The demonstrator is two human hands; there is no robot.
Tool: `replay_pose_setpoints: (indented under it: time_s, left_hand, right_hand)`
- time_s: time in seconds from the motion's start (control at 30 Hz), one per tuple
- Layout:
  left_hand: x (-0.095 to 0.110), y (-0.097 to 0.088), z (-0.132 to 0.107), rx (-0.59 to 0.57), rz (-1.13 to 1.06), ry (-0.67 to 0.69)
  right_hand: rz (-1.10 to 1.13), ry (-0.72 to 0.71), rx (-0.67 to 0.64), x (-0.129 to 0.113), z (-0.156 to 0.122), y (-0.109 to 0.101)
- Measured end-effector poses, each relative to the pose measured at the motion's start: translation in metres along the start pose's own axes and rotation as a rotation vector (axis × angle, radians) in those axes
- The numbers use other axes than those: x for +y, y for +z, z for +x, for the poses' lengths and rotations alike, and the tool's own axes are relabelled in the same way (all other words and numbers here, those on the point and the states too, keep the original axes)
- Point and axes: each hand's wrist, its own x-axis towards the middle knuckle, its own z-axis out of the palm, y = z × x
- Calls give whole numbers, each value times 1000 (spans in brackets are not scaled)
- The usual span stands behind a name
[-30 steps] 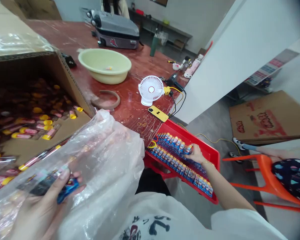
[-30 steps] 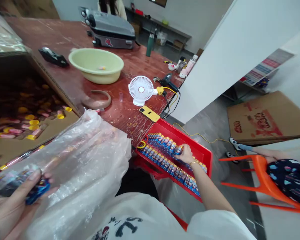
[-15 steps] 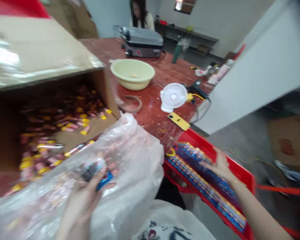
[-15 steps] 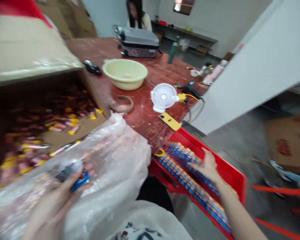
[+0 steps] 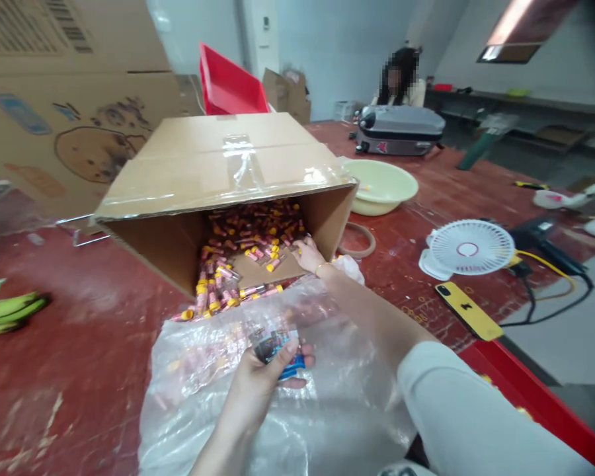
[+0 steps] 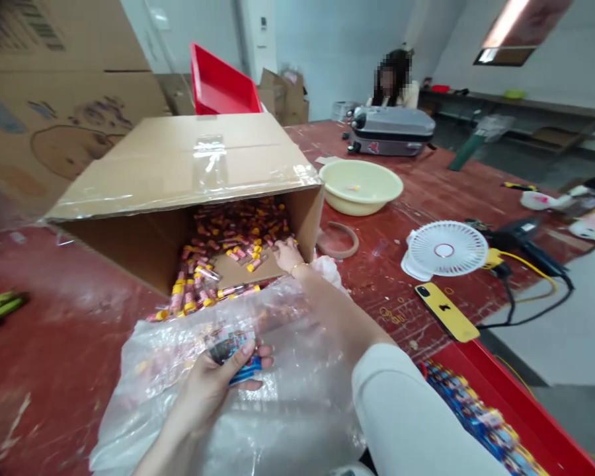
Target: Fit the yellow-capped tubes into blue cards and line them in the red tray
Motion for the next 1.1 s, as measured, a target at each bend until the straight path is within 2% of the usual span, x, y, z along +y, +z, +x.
replay_pose_setpoints:
  time_s: [0.1, 0.2, 0.33, 0.5, 0.6, 0.7, 0.8, 0.87, 0.97, 1.1]
  left_hand:
    - [0, -7, 0, 10, 11, 25]
    - [0, -14, 2, 7, 15, 18]
    - [-2, -14, 8, -41, -1, 36]
    - [-4, -4, 10, -29, -17, 94]
    - [-5, 0, 9, -47, 20, 98]
    - [-5, 3, 9, -35, 30, 90]
    - [-4, 5, 8, -26, 44, 95]
    - [-4, 7, 6, -35, 58, 100]
    - [-5, 10, 3, -47, 18, 107]
    - [-5, 13, 3, -70, -108, 24]
  right_hand:
    - [25, 60, 9, 1, 18, 19]
    - [98, 72, 27, 2, 12, 10]
    - [257, 3, 13, -12, -26, -35]
    - [656, -308, -279, -54, -99, -105]
    - [522, -441, -298, -74, -123, -126]
    - [390, -509, -303, -83, -129, -129]
    - [438, -495, -314, -84, -129, -122]
    - [530, -434, -341, -82, -130, -115]
    - [733, -268, -411, -77, -131, -102]
    - [878, -54, -445, -68, -144, -86]
